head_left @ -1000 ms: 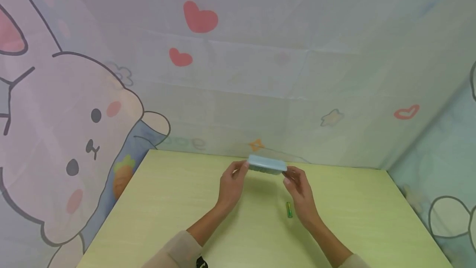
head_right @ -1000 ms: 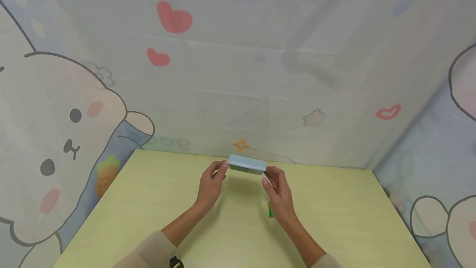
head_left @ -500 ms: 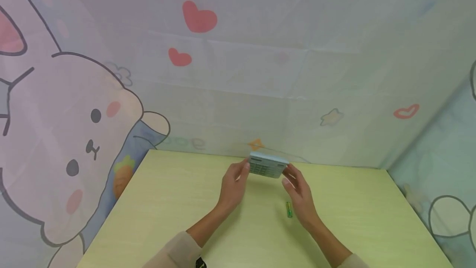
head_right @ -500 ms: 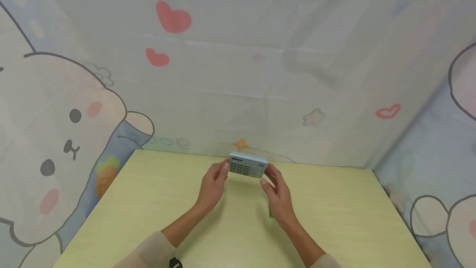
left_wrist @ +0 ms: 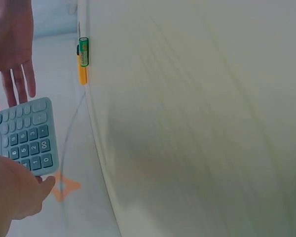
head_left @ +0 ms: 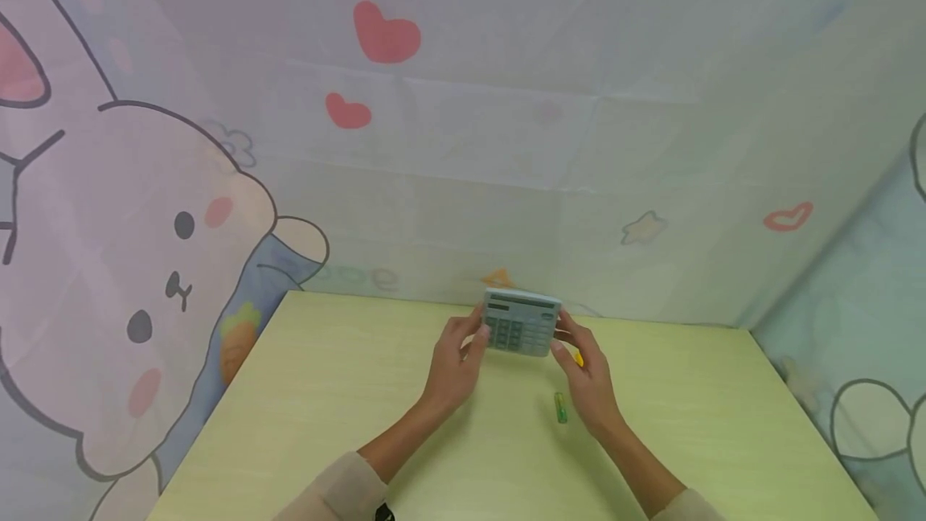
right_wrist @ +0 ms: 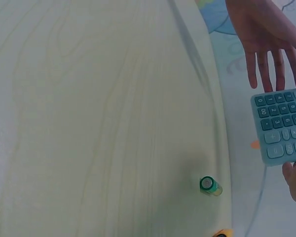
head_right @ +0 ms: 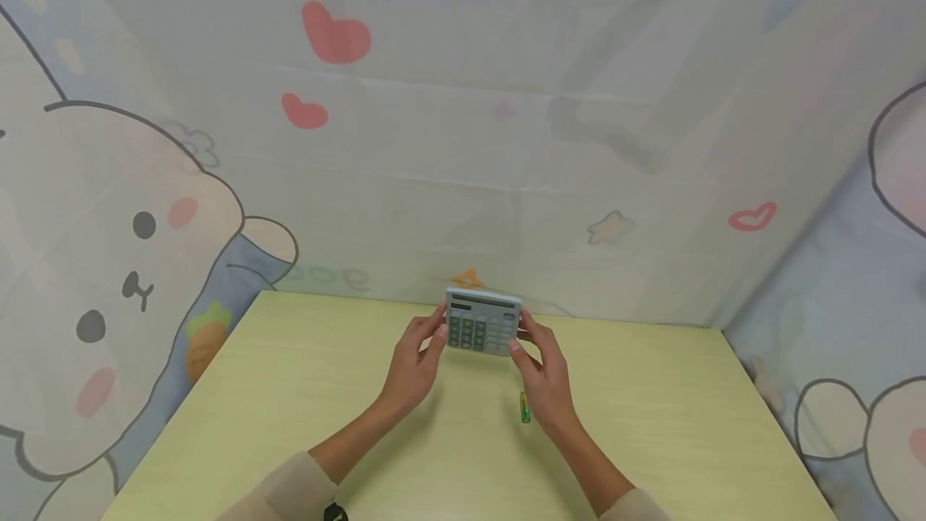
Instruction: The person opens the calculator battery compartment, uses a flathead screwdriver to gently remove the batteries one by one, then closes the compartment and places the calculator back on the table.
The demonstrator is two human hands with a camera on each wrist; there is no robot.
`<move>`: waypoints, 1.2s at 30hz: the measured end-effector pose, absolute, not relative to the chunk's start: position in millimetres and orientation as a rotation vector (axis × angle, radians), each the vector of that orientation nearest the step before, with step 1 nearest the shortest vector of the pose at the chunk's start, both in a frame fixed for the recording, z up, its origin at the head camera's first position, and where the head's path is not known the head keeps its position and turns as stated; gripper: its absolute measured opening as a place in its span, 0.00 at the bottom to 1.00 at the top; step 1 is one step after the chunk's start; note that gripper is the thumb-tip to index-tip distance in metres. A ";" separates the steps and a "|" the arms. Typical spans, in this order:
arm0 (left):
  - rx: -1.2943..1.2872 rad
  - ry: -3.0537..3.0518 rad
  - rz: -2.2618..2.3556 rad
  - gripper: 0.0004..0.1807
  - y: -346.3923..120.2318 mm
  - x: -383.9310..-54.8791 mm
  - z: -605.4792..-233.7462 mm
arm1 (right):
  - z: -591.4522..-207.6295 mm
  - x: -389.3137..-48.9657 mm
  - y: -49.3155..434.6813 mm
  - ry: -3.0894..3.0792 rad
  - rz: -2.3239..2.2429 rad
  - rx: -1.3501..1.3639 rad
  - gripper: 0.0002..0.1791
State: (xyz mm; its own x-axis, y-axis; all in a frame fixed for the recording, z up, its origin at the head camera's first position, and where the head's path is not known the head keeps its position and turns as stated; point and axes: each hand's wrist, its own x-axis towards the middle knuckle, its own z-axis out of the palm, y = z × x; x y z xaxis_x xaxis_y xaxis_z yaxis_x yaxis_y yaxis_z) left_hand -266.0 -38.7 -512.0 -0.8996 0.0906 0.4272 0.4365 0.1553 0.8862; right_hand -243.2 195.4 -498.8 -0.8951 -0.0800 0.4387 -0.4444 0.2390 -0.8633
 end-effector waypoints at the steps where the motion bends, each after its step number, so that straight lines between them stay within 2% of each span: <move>1: -0.509 -2.166 -1.811 0.27 -38.8 -265.9 -511.8 | -498.3 -242.6 195.3 -2.218 1.702 0.475 0.31; 22: -0.550 -2.307 -1.608 0.27 -46.4 -269.0 -515.3 | -503.2 -247.2 198.1 -2.363 1.626 0.236 0.29; 36: -0.449 -2.374 -1.802 0.26 -52.8 -268.4 -515.8 | -502.1 -253.4 196.4 -2.391 1.652 0.163 0.26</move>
State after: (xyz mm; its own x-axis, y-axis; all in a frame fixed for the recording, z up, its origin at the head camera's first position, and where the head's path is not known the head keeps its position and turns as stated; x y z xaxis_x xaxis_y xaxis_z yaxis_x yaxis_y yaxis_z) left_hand -268.4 -52.8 -515.8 -0.9477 0.1577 0.2774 0.3095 0.2437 0.9191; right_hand -253.4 196.4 -502.1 -0.9672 0.0391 0.2510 -0.2210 0.3580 -0.9072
